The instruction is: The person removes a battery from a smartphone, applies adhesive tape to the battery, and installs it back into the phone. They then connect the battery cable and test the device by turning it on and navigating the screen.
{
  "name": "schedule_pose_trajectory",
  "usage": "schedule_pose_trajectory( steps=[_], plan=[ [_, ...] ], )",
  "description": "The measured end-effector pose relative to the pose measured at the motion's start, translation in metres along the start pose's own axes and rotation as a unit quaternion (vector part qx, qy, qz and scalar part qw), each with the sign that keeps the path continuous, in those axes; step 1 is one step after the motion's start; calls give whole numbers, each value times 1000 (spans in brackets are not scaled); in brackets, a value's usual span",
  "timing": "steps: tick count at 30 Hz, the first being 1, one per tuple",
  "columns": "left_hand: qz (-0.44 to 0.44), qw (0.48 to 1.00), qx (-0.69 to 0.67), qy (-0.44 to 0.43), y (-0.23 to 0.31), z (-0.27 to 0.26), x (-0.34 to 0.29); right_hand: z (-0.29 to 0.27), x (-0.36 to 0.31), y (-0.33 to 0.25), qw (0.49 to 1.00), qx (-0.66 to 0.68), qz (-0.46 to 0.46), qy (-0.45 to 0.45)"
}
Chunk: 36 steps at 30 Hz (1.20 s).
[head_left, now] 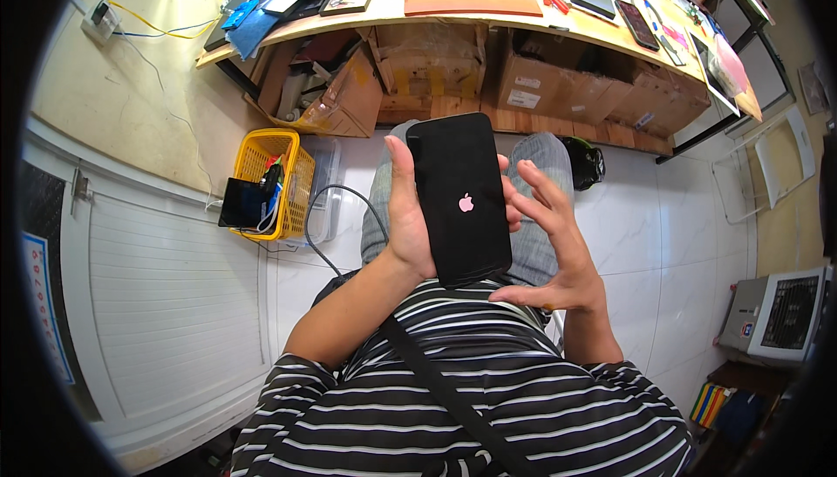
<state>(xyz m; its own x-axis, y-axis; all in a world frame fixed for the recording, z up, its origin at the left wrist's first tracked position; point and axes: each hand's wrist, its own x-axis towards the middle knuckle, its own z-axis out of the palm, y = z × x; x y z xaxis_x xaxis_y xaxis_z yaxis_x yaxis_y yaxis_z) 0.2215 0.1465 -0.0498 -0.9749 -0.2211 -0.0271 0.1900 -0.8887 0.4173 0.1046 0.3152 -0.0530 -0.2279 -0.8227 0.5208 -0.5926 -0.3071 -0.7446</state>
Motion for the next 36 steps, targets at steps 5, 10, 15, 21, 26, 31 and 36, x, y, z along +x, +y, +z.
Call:
schedule_pose_trajectory(
  steps=[5, 10, 15, 21, 26, 31, 36],
  plan=[
    [16, 998, 52, 19, -6, -3, -5, 7, 0, -1, 1000, 0, 14, -1],
    [144, 949, 270, 82, -22, -10, -8, 7, -1, -6, 989, 27, 138, 48],
    [235, 893, 378, 59, -26, -10, -8, 10, 2, -4, 992, -14, 127, 11],
    [246, 907, 338, 57, -30, -5, -8, 14, 1, -2, 989, -6, 145, 13],
    [265, 881, 388, 63, -32, -6, -7, 17, 0, 2, 988, 9, 154, 10],
    [276, 871, 397, 88, -33, -4, -6, 18, 0, -2, 988, -4, 157, 12],
    [145, 975, 135, 102, -20, 3, 1, 19, -4, 3, 970, 140, 166, 112]
  ],
)
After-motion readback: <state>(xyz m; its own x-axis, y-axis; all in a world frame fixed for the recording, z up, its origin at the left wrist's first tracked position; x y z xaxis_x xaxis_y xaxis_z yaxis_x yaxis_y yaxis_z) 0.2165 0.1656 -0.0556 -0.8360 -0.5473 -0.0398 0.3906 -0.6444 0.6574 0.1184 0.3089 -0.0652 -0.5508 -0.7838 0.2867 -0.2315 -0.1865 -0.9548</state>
